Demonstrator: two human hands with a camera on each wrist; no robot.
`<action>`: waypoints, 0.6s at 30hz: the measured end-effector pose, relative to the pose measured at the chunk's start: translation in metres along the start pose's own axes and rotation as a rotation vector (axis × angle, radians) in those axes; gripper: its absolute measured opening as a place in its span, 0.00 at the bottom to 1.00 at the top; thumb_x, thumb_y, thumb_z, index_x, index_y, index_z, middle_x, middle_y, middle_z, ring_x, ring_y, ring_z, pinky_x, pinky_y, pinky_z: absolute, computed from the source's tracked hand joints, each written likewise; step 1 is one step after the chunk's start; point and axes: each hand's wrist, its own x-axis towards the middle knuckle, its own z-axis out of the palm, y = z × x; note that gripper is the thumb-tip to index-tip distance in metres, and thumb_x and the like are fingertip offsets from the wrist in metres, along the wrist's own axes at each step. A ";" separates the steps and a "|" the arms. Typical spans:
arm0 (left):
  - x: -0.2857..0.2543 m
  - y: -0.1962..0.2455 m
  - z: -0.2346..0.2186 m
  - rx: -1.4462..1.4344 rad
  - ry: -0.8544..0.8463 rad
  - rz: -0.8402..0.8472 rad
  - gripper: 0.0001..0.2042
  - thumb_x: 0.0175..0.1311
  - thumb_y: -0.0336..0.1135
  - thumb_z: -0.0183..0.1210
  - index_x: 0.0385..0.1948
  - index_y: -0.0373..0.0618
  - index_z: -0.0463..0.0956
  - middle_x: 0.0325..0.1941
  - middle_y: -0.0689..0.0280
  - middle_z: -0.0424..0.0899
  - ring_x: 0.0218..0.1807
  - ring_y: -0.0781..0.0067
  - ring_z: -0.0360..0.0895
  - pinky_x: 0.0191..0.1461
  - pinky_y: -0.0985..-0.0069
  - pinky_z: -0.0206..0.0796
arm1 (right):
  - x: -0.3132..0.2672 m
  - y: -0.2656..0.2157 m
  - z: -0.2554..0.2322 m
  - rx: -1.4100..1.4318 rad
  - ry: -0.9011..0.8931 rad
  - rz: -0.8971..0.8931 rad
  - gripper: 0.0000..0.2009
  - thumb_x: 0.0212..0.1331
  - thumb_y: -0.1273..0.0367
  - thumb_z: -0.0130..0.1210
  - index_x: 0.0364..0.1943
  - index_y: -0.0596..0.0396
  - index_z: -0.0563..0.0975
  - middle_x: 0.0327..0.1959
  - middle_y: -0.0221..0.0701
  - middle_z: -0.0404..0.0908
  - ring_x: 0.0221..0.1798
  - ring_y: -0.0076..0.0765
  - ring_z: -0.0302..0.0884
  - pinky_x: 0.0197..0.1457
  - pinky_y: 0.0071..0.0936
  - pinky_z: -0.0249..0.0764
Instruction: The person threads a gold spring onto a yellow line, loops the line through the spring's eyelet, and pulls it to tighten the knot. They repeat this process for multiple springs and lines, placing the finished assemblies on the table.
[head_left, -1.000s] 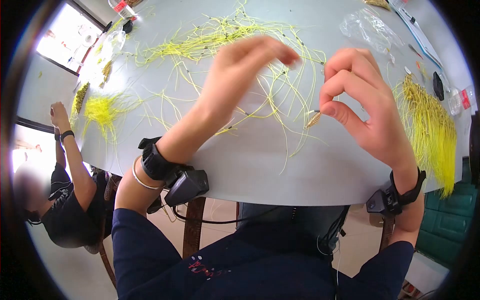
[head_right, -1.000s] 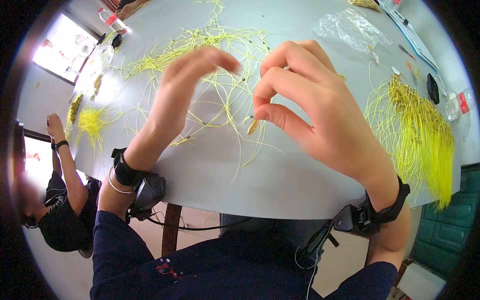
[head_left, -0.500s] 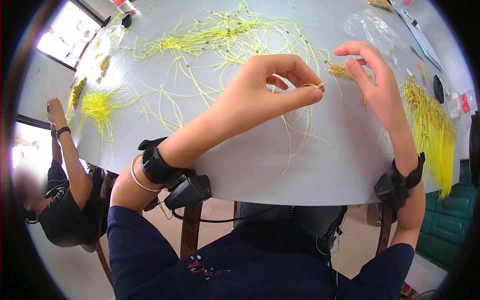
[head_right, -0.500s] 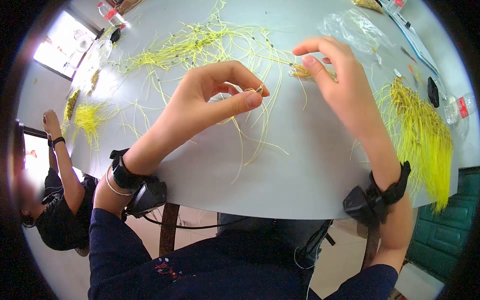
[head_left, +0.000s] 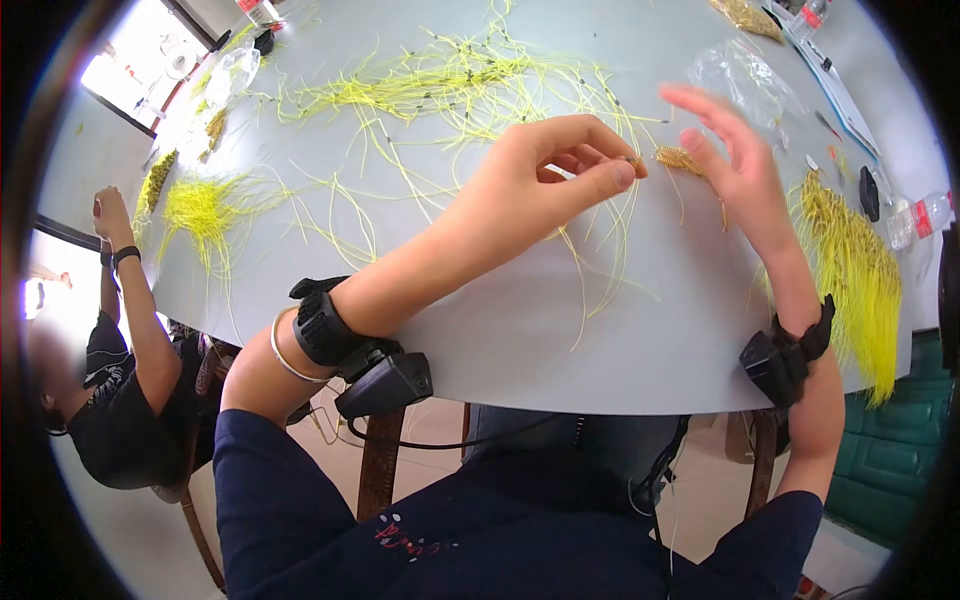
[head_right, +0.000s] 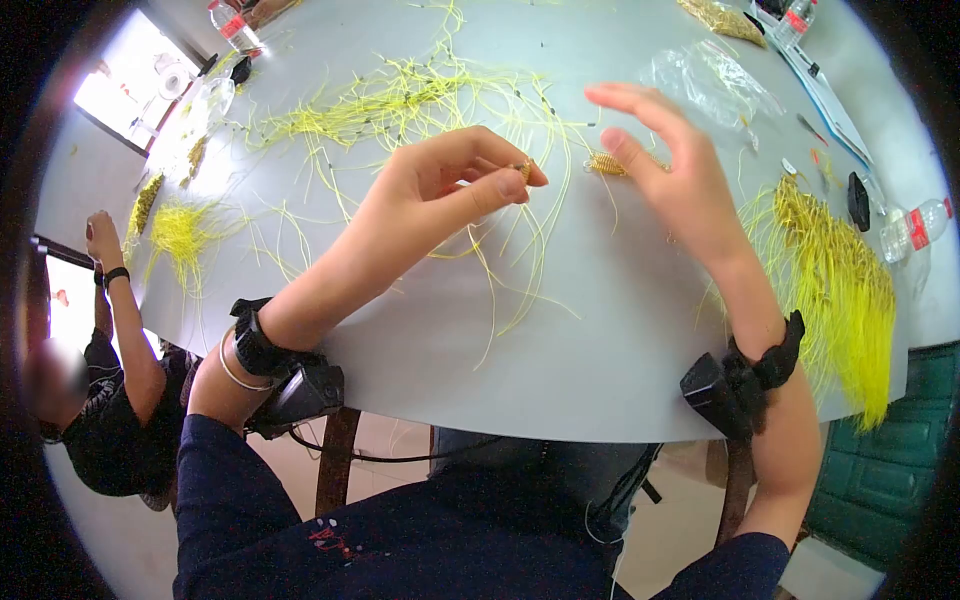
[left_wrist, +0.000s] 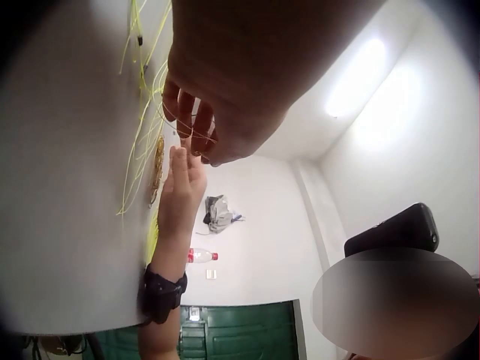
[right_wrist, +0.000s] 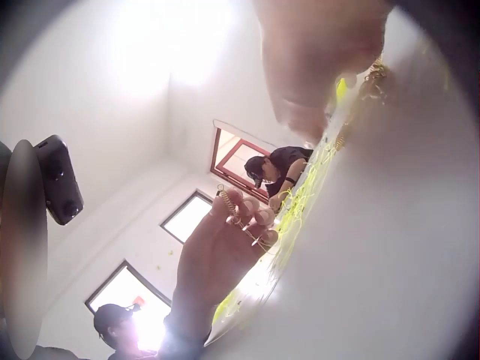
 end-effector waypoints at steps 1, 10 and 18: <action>0.000 0.000 -0.001 0.000 0.001 0.002 0.11 0.60 0.38 0.54 0.37 0.39 0.75 0.37 0.67 0.79 0.39 0.83 0.73 0.42 0.84 0.62 | 0.002 -0.007 -0.001 0.218 0.098 0.021 0.13 0.59 0.68 0.49 0.46 0.58 0.74 0.50 0.34 0.73 0.54 0.33 0.67 0.60 0.26 0.59; 0.000 0.001 -0.001 -0.074 0.052 -0.071 0.12 0.63 0.38 0.50 0.41 0.40 0.73 0.37 0.67 0.79 0.40 0.82 0.73 0.42 0.84 0.61 | -0.012 -0.046 -0.002 0.623 0.120 0.125 0.08 0.56 0.78 0.50 0.39 0.62 0.76 0.38 0.31 0.78 0.37 0.22 0.75 0.44 0.17 0.70; 0.000 0.004 -0.001 -0.062 0.028 -0.077 0.12 0.62 0.36 0.52 0.42 0.38 0.72 0.35 0.65 0.79 0.41 0.80 0.75 0.43 0.83 0.62 | -0.015 -0.049 0.008 0.639 0.075 0.224 0.07 0.56 0.78 0.49 0.37 0.62 0.77 0.34 0.30 0.79 0.36 0.21 0.75 0.43 0.17 0.70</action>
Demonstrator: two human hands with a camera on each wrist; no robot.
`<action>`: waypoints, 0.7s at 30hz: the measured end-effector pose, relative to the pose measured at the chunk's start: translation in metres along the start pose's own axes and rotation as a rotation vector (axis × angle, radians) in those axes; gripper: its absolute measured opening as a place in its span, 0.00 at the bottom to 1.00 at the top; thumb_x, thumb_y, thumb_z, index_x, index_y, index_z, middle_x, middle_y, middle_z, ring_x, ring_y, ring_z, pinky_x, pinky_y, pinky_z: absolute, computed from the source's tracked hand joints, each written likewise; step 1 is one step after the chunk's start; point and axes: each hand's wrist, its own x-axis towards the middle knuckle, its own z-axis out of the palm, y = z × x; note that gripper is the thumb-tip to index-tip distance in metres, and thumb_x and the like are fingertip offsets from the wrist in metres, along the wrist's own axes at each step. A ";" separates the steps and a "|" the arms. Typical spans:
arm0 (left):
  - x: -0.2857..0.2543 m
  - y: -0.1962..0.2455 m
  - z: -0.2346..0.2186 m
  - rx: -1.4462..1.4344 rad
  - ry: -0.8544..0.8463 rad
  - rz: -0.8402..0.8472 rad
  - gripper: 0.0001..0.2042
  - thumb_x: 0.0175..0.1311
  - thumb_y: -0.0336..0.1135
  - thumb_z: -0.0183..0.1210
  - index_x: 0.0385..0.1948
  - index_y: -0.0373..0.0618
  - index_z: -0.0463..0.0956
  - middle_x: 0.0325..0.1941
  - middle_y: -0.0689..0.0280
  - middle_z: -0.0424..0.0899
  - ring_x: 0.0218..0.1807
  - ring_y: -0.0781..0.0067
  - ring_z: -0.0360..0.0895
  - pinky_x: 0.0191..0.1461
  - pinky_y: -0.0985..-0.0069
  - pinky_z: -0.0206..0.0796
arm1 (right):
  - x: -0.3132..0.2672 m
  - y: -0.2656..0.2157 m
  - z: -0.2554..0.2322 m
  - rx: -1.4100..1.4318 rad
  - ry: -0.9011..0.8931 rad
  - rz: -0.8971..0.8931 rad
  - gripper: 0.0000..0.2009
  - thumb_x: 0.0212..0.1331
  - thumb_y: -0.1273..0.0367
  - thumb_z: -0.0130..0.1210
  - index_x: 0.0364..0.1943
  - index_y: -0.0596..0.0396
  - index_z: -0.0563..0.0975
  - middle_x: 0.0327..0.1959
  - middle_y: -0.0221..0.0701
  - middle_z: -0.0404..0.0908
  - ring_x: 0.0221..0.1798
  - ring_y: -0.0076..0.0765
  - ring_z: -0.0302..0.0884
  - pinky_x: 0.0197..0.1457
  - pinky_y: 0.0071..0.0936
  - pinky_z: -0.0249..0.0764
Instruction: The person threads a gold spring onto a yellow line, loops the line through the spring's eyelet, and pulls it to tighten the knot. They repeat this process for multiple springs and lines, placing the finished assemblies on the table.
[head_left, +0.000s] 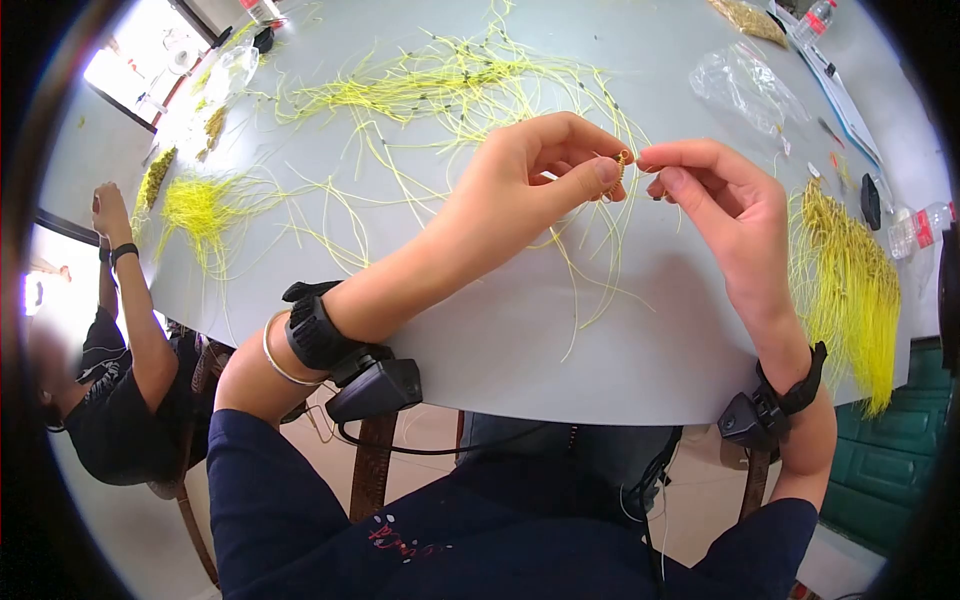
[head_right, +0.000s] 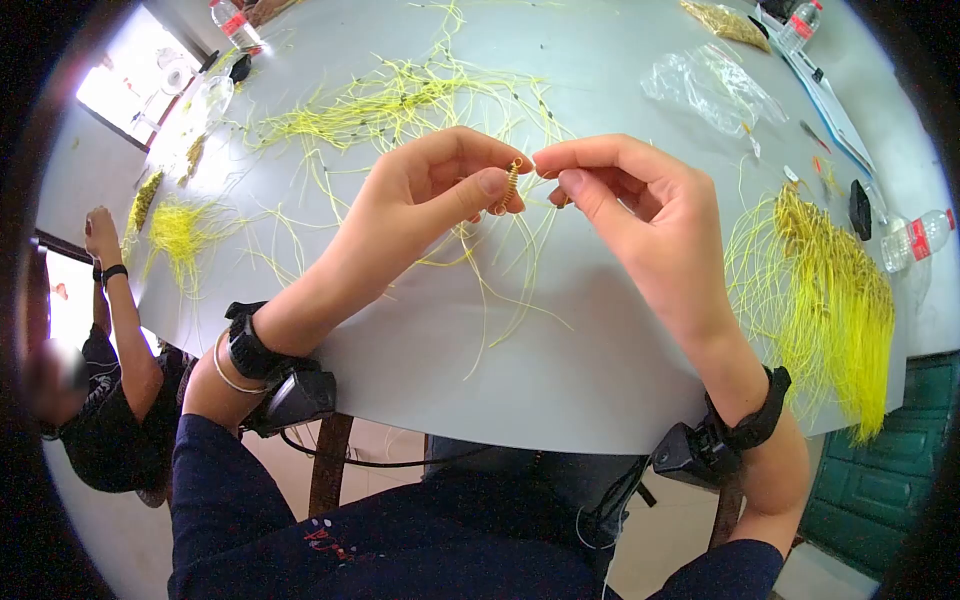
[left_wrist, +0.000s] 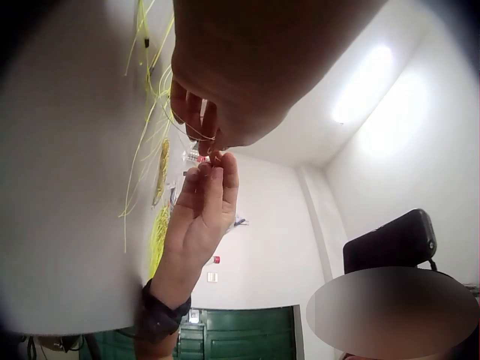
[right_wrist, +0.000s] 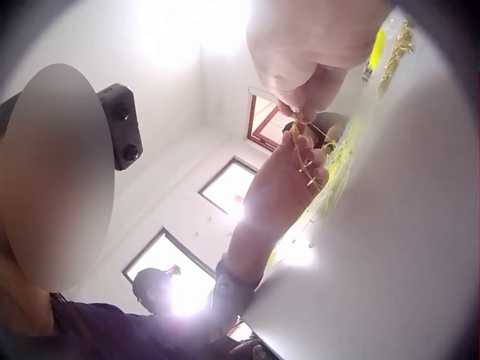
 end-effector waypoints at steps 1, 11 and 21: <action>0.000 -0.001 0.000 -0.001 0.000 -0.002 0.12 0.62 0.36 0.52 0.42 0.38 0.72 0.35 0.65 0.79 0.41 0.80 0.75 0.43 0.83 0.62 | 0.000 0.000 0.000 0.001 0.000 0.002 0.07 0.56 0.78 0.49 0.37 0.62 0.77 0.34 0.30 0.79 0.36 0.21 0.75 0.43 0.17 0.70; -0.002 0.006 0.003 0.032 -0.043 0.002 0.13 0.59 0.32 0.55 0.44 0.38 0.69 0.32 0.63 0.80 0.38 0.79 0.77 0.41 0.85 0.64 | 0.001 0.004 -0.002 0.101 0.026 0.139 0.08 0.56 0.75 0.50 0.38 0.59 0.78 0.33 0.30 0.80 0.35 0.21 0.76 0.41 0.16 0.69; -0.002 0.004 0.003 0.019 -0.043 -0.007 0.12 0.59 0.32 0.55 0.42 0.38 0.69 0.34 0.63 0.80 0.40 0.77 0.78 0.43 0.84 0.65 | -0.001 0.004 -0.005 0.289 -0.029 0.298 0.10 0.56 0.73 0.50 0.40 0.59 0.77 0.35 0.31 0.79 0.38 0.21 0.75 0.43 0.17 0.68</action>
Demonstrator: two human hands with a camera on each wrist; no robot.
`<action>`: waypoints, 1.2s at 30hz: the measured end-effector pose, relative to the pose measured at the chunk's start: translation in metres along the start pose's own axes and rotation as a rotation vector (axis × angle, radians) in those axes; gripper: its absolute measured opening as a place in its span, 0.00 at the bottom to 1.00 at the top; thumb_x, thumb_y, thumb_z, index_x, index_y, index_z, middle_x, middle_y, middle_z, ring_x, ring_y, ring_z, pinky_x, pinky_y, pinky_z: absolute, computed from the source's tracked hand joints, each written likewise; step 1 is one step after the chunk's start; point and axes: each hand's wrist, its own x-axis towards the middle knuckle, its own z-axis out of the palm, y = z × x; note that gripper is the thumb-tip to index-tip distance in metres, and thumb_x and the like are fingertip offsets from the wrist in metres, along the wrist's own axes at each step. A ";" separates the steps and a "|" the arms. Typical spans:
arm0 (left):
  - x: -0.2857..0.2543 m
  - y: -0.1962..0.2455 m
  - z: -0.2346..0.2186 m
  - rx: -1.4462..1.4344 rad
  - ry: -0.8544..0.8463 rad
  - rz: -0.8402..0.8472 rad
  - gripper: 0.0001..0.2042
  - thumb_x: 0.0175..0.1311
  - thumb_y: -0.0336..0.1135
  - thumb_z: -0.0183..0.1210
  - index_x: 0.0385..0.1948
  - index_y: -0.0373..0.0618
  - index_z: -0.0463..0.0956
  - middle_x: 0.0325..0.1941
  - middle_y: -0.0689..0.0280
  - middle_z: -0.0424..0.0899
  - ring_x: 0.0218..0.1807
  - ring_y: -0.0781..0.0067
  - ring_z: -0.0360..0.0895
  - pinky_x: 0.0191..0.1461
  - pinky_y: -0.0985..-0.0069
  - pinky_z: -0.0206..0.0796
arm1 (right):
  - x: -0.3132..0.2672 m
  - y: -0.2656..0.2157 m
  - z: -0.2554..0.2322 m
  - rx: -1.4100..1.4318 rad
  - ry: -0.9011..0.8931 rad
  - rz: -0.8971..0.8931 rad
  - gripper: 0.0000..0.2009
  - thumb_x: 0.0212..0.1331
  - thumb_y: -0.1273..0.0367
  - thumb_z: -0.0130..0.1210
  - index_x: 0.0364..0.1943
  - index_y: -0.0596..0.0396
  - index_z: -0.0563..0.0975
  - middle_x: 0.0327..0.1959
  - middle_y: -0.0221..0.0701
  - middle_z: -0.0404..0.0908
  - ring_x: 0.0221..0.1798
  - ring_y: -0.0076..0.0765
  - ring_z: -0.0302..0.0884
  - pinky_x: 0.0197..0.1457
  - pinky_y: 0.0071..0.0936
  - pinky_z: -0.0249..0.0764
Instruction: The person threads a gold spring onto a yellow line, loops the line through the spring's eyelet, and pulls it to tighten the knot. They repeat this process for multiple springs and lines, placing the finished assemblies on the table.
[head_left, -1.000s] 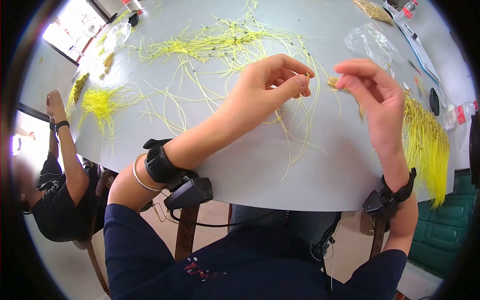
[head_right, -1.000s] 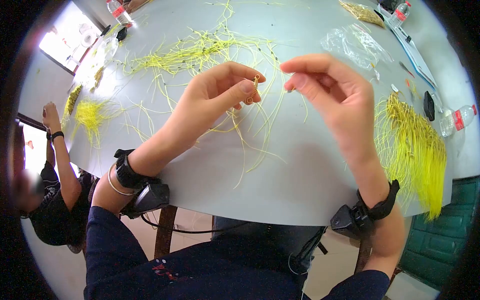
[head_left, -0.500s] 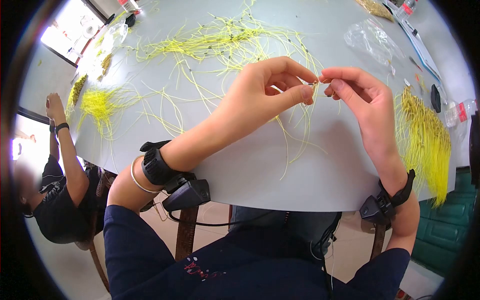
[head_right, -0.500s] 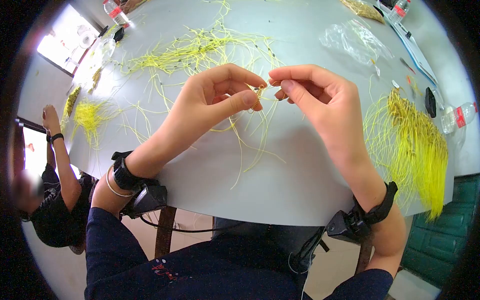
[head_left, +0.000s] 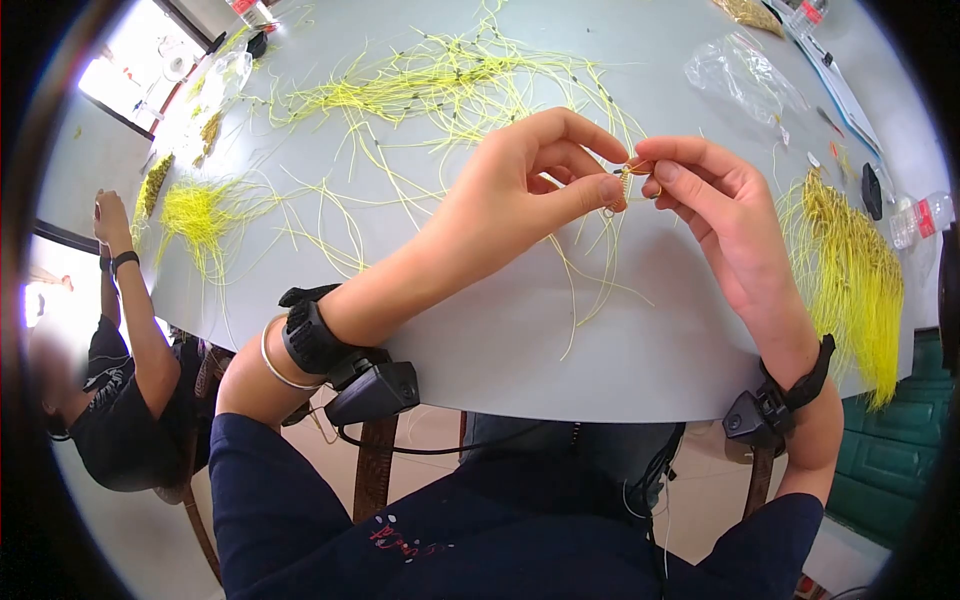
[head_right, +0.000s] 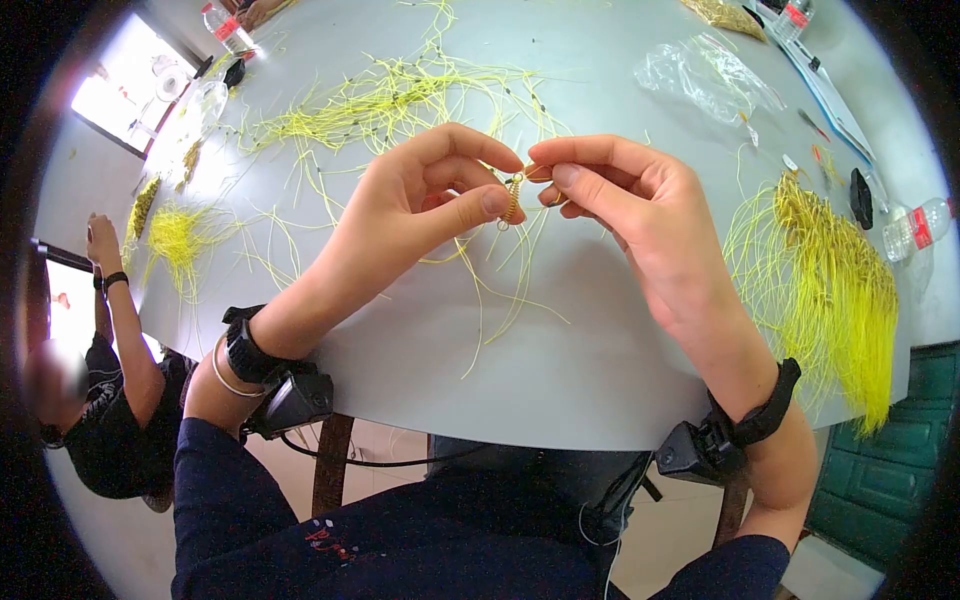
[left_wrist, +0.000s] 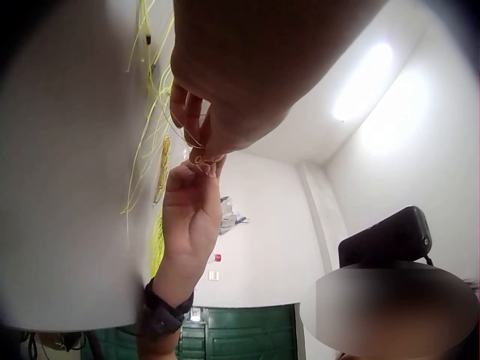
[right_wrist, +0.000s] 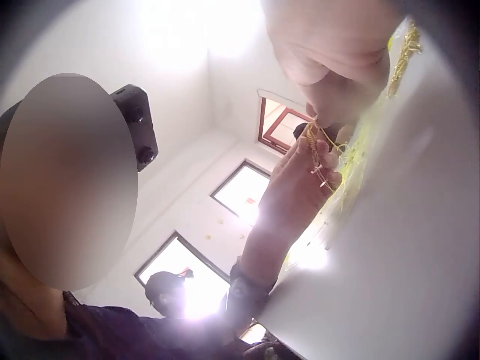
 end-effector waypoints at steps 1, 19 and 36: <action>0.000 0.000 0.000 0.000 0.000 0.000 0.12 0.59 0.32 0.55 0.42 0.38 0.69 0.34 0.63 0.80 0.40 0.77 0.78 0.43 0.84 0.65 | 0.000 0.000 0.000 0.000 0.000 0.000 0.10 0.56 0.73 0.50 0.40 0.59 0.77 0.35 0.31 0.79 0.38 0.21 0.75 0.43 0.17 0.68; -0.003 -0.002 0.003 0.025 0.031 -0.021 0.09 0.58 0.30 0.56 0.36 0.41 0.65 0.29 0.62 0.81 0.34 0.80 0.77 0.35 0.84 0.66 | -0.002 0.000 0.010 -0.131 -0.058 -0.037 0.10 0.56 0.75 0.52 0.42 0.62 0.74 0.35 0.33 0.79 0.39 0.24 0.76 0.45 0.19 0.73; -0.001 -0.009 0.002 0.238 0.193 0.084 0.07 0.59 0.35 0.54 0.31 0.43 0.70 0.37 0.70 0.75 0.41 0.82 0.70 0.42 0.82 0.60 | -0.008 -0.007 0.010 -0.120 -0.166 -0.025 0.15 0.56 0.79 0.45 0.49 0.56 0.70 0.39 0.26 0.69 0.28 0.15 0.65 0.35 0.13 0.65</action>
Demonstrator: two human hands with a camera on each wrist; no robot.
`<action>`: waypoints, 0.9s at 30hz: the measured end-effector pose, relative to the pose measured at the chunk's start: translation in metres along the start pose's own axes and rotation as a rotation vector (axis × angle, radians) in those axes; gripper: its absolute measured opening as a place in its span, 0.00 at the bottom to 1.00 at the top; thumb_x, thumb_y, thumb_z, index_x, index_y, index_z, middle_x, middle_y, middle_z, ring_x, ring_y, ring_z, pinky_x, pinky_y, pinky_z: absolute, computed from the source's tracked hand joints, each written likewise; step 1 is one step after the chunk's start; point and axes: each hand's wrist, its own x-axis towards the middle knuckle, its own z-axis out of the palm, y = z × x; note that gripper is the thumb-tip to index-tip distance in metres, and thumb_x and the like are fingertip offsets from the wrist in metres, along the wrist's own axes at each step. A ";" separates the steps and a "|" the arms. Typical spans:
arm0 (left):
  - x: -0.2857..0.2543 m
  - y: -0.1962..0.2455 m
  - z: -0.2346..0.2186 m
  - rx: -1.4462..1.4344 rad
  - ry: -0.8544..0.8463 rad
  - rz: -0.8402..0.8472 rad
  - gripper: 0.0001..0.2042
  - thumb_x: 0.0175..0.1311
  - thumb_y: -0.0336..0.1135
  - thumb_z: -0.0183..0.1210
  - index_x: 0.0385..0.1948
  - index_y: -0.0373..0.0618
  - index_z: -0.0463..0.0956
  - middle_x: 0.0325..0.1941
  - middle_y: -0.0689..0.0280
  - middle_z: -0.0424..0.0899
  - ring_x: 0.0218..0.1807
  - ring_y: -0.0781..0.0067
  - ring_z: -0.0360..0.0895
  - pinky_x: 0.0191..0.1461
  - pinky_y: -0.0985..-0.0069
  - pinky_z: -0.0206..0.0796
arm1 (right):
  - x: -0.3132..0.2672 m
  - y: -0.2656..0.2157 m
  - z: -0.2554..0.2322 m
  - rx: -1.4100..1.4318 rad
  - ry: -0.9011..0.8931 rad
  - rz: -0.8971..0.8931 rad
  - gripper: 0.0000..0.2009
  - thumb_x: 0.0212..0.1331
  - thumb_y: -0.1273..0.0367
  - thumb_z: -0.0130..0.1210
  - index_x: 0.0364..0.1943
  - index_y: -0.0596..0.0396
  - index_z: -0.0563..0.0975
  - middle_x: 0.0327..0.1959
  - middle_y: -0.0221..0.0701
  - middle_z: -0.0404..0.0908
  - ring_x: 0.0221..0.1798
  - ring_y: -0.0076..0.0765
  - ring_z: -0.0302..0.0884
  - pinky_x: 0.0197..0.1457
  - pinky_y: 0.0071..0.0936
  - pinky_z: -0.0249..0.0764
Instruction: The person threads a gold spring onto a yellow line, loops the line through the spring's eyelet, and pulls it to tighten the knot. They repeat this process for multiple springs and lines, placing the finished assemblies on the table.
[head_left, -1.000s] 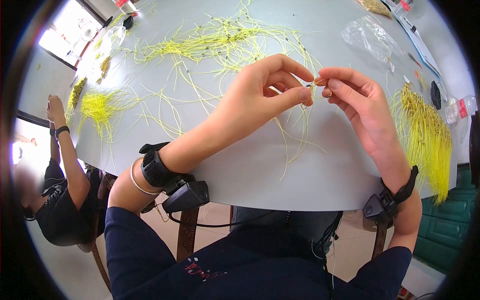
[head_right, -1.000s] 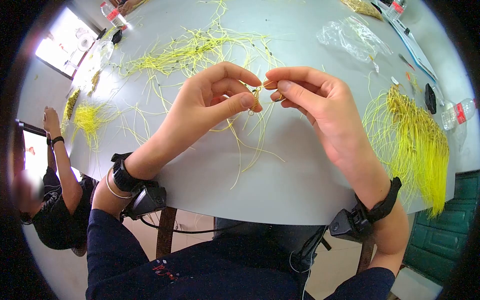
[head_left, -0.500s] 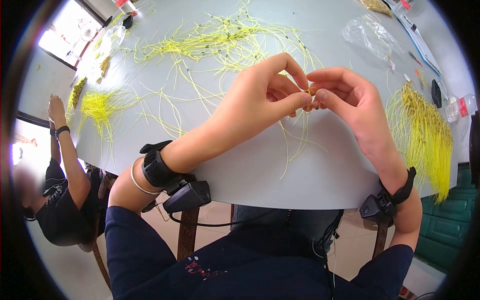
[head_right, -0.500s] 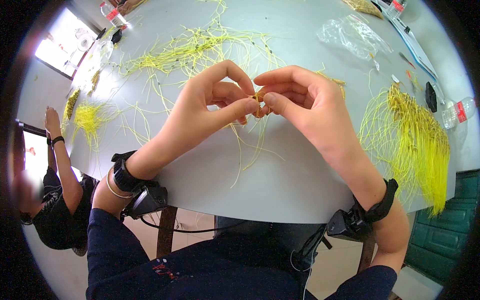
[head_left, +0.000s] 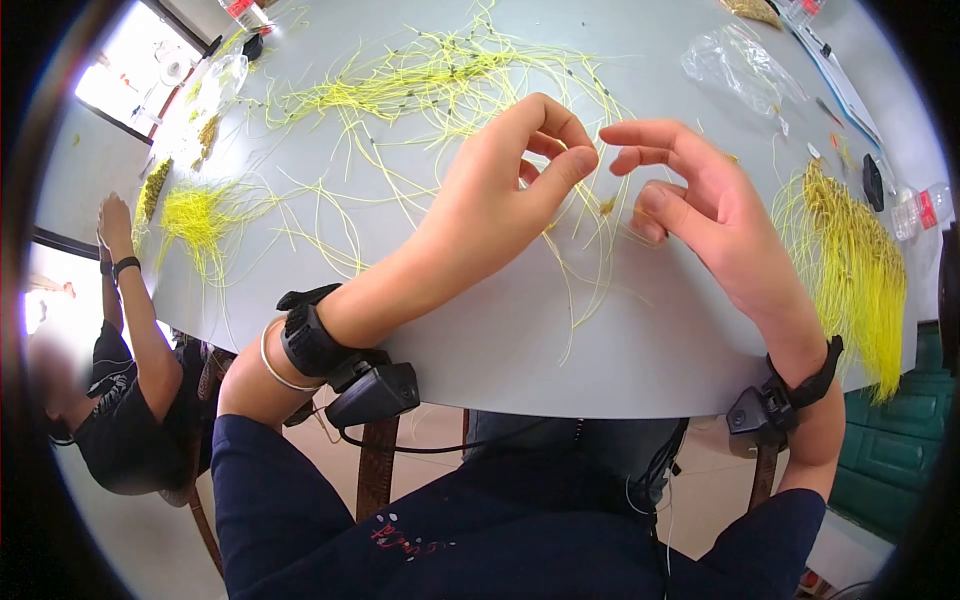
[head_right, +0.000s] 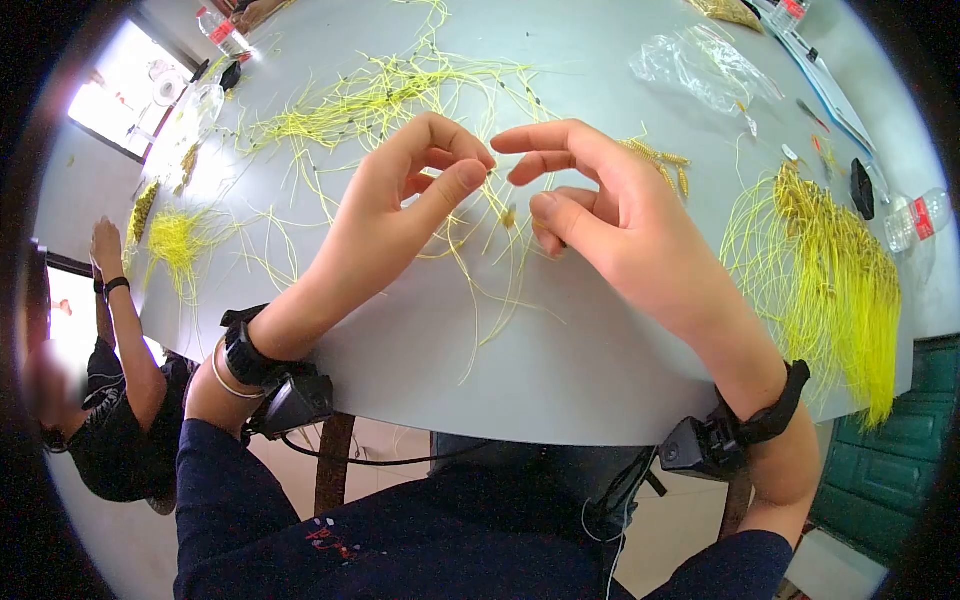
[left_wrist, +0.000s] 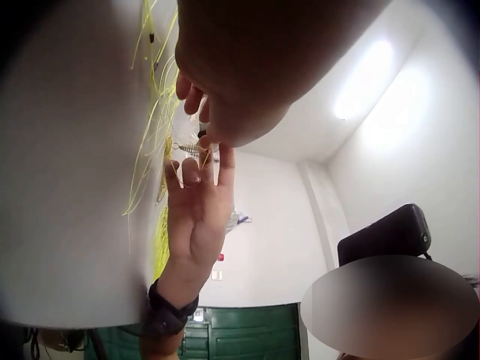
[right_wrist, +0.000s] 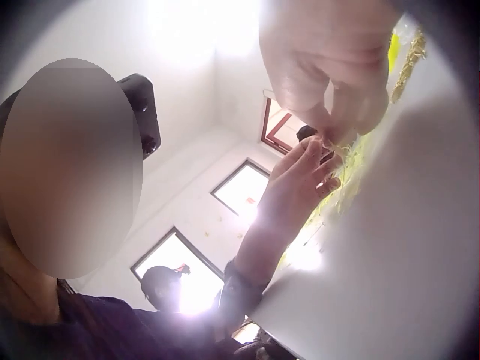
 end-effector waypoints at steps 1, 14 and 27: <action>0.000 0.000 0.000 0.000 0.000 0.000 0.07 0.59 0.35 0.54 0.31 0.43 0.70 0.37 0.70 0.75 0.41 0.82 0.70 0.42 0.82 0.60 | 0.000 -0.001 0.001 0.000 0.000 0.000 0.15 0.56 0.79 0.45 0.49 0.56 0.70 0.39 0.26 0.69 0.28 0.15 0.65 0.35 0.13 0.65; -0.003 0.002 -0.003 0.279 -0.207 0.129 0.04 0.52 0.33 0.56 0.26 0.45 0.74 0.29 0.71 0.76 0.34 0.76 0.69 0.37 0.79 0.59 | 0.002 0.007 -0.003 -0.160 0.045 -0.044 0.11 0.59 0.73 0.46 0.46 0.56 0.72 0.33 0.23 0.66 0.26 0.13 0.60 0.31 0.11 0.60; -0.003 0.011 -0.006 0.456 -0.409 0.321 0.04 0.46 0.28 0.59 0.25 0.46 0.75 0.31 0.67 0.73 0.41 0.65 0.68 0.43 0.72 0.63 | -0.001 0.001 -0.005 -0.217 0.077 -0.108 0.10 0.58 0.73 0.48 0.43 0.57 0.73 0.33 0.24 0.69 0.30 0.13 0.65 0.35 0.11 0.64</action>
